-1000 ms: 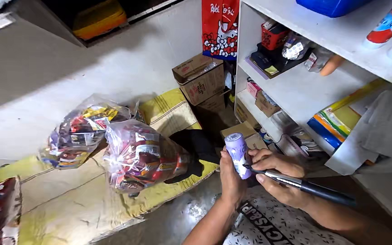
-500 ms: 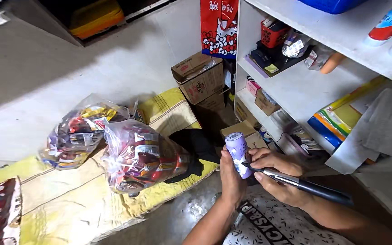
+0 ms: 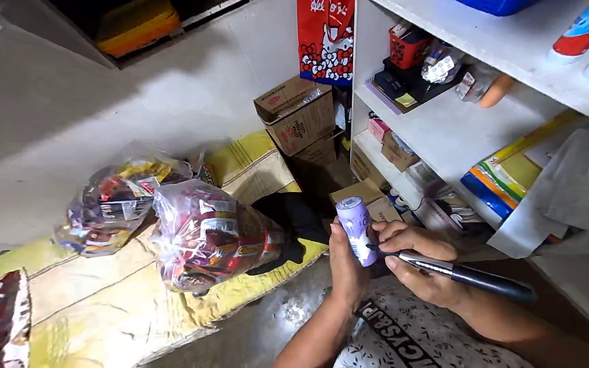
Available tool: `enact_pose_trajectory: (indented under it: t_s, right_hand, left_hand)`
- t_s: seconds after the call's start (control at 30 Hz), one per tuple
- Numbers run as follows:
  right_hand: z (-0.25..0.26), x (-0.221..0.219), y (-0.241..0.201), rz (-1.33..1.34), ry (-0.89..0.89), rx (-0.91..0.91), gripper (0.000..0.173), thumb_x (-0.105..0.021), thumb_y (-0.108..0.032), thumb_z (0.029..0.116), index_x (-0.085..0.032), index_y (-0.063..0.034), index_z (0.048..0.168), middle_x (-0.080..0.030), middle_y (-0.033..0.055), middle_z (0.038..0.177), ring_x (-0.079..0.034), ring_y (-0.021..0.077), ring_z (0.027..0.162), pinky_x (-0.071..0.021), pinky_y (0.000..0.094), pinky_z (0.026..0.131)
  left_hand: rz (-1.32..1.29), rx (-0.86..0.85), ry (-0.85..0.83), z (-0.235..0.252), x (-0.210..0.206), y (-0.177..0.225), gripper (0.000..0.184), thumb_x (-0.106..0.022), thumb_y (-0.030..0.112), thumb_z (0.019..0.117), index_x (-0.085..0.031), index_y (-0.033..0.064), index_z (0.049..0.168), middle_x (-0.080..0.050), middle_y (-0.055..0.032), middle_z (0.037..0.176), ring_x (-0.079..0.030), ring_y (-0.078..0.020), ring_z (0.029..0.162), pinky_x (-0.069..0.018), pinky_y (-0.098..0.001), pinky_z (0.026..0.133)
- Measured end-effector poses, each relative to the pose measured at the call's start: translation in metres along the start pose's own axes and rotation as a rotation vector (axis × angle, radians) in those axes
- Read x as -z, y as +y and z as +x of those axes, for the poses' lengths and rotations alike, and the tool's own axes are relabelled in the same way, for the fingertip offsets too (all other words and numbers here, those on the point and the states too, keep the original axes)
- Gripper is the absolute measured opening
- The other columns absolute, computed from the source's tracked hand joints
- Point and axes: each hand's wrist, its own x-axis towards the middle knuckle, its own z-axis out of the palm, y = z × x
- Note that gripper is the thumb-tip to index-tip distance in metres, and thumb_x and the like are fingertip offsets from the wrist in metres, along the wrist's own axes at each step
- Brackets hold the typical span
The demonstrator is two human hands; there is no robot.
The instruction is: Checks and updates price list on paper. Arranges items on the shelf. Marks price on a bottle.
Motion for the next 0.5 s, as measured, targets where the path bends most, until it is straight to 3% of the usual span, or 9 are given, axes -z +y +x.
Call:
enact_pose_trajectory:
  t_s: [0.1,0.23,0.5]
  right_hand:
    - [-0.0005,-0.0003,-0.0023,0.018,-0.013,-0.019,0.010,-0.060,-0.011,0.0960,-0.064,-0.0027,0.097,-0.067,0.0054,0.092,-0.067,0.0113,0.101,-0.0497,0.0393,0.109]
    - [0.0000,0.0038,-0.0053,0.054,0.014,-0.060,0.011,-0.060,-0.011,0.0973,-0.065,-0.0041,0.103,-0.070,0.0033,0.100,-0.068,0.0103,0.107,-0.0521,0.0380,0.107]
    - [-0.0034,-0.0027,-0.0033,0.013,0.023,-0.010,0.012,-0.060,-0.012,0.0961,-0.065,-0.0022,0.101,-0.068,0.0056,0.095,-0.067,0.0107,0.102,-0.0511,0.0367,0.106]
  left_hand:
    - [-0.005,0.008,0.002,-0.0007,-0.0011,0.0013,0.060,-0.046,0.061,0.0999,-0.052,0.0044,0.117,-0.069,0.0000,0.092,-0.068,-0.0064,0.087,-0.0579,-0.0245,0.080]
    - [-0.016,0.012,0.002,-0.0024,-0.0008,0.0000,0.061,-0.050,0.062,0.0984,-0.053,0.0041,0.118,-0.069,-0.0006,0.095,-0.068,-0.0070,0.090,-0.0578,-0.0257,0.083]
    - [0.000,0.013,0.014,-0.0054,-0.0030,0.0015,0.057,-0.045,0.058,0.1019,-0.052,0.0039,0.118,-0.069,0.0000,0.094,-0.068,-0.0063,0.089,-0.0575,-0.0245,0.083]
